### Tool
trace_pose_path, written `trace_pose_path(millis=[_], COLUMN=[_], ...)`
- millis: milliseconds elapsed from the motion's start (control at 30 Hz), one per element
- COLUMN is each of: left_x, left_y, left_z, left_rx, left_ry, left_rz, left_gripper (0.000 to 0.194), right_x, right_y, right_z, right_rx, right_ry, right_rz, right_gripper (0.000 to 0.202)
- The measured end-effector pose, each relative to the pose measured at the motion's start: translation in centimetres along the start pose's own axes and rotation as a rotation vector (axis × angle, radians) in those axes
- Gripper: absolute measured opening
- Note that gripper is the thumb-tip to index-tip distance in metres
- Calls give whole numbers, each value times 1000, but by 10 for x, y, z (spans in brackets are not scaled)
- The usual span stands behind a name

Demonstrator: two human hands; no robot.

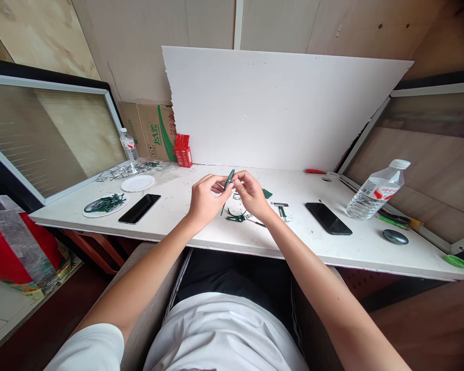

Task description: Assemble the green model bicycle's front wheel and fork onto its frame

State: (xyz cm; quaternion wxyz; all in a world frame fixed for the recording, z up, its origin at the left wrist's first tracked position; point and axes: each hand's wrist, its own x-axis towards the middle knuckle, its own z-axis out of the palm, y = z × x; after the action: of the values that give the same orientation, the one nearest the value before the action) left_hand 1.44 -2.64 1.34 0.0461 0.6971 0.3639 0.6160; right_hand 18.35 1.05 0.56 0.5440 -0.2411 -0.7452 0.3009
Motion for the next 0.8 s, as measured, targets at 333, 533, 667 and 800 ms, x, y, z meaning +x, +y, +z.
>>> trace_pose_path(millis=[333,533,667,800], left_x=[0,0,0,0], left_y=[0,2,1,-1], left_z=[0,-1,-1,-1], left_rx=[9,-6,-7,-11], left_ry=[11,10,8,-6], left_rz=[22,28,28,38], left_gripper=[12,12,13,12], right_x=[0,1,2,2], right_y=[-3,-4,-1,2], right_z=[-4,-5,-5,-6], right_rx=[-48,-28,-11,-15], right_ry=[-9,-14,-18,-13], right_rz=[-14,-12,6,7], right_gripper=[39,39,42,41])
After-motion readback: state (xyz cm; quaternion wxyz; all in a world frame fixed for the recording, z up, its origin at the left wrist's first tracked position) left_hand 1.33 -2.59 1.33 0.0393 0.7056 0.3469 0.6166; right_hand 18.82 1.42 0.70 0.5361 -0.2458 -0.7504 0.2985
